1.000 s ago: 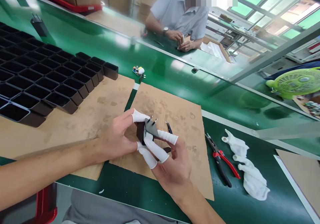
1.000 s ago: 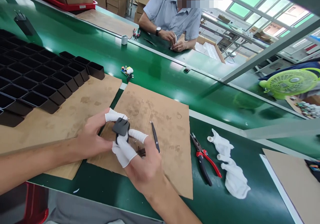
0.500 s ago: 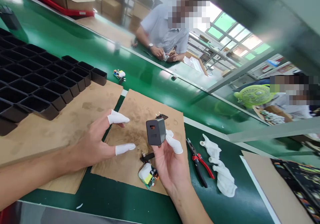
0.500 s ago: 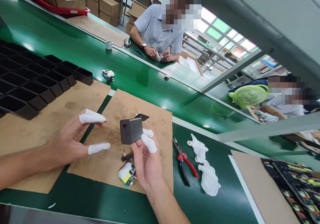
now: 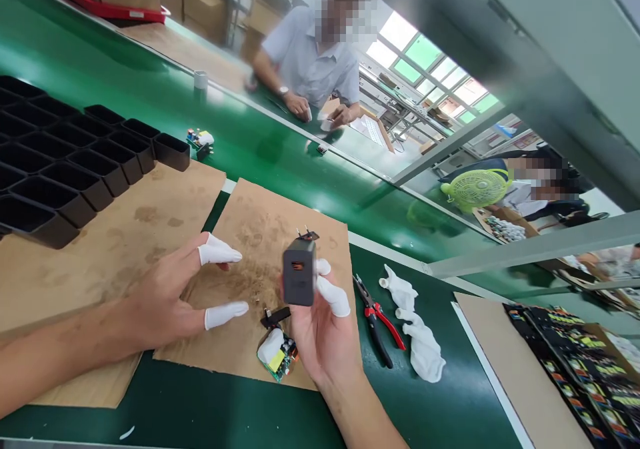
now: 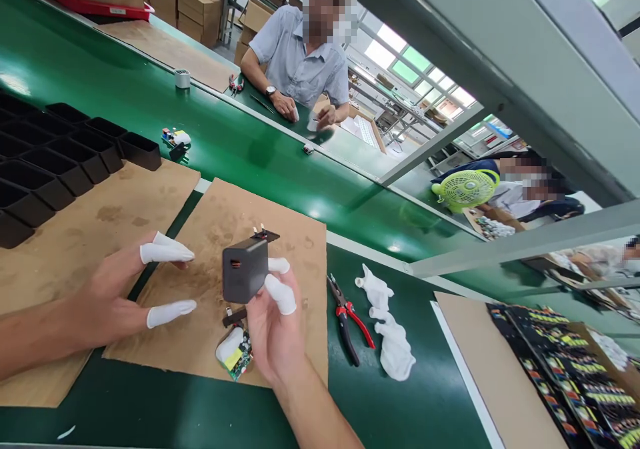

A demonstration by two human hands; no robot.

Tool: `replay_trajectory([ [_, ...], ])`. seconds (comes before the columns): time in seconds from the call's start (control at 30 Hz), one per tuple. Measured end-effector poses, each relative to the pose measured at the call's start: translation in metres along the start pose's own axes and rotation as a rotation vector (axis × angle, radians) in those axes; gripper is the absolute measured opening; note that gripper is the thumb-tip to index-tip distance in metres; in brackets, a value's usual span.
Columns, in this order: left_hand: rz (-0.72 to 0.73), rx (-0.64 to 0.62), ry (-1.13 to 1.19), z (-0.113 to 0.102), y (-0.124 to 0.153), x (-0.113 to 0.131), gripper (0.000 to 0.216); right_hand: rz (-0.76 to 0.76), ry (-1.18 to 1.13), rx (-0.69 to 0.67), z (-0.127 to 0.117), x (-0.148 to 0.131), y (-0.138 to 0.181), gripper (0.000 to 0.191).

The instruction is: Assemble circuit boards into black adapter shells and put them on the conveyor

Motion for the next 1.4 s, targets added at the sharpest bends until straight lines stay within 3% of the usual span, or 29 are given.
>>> replay_trajectory([
  [0.13,-0.049,-0.03,-0.009,0.006,0.004,-0.005,0.08,-0.205,0.251,-0.06,0.008,0.001,0.004,0.025],
  [0.33,-0.183,-0.219,0.071,0.023,0.0,-0.015,0.048,-0.069,0.313,-0.2,0.024,0.034,0.011,0.054],
  [0.5,-0.309,-0.308,0.22,0.025,0.002,-0.015,0.054,0.012,0.276,-0.322,0.026,0.039,0.006,0.076],
  [0.6,-0.294,-0.354,0.261,0.027,0.006,-0.009,0.055,-0.089,0.353,-0.332,0.026,0.026,0.007,0.067],
  [0.8,-0.287,-0.421,0.27,0.031,0.008,-0.004,0.056,-0.319,0.465,-0.224,0.031,-0.003,0.012,0.025],
  [1.4,-0.249,-0.449,0.264,0.027,0.006,-0.003,0.058,-0.235,0.462,-0.208,0.027,-0.003,0.008,0.028],
])
Point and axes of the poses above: each hand's wrist, its own y-axis away from the middle knuckle, its own z-axis out of the palm, x = y × z, the point moved 10 cm from there along -y, towards the middle knuckle, and after that the axes turned 14 degrees about x, right-handed, at the moved point
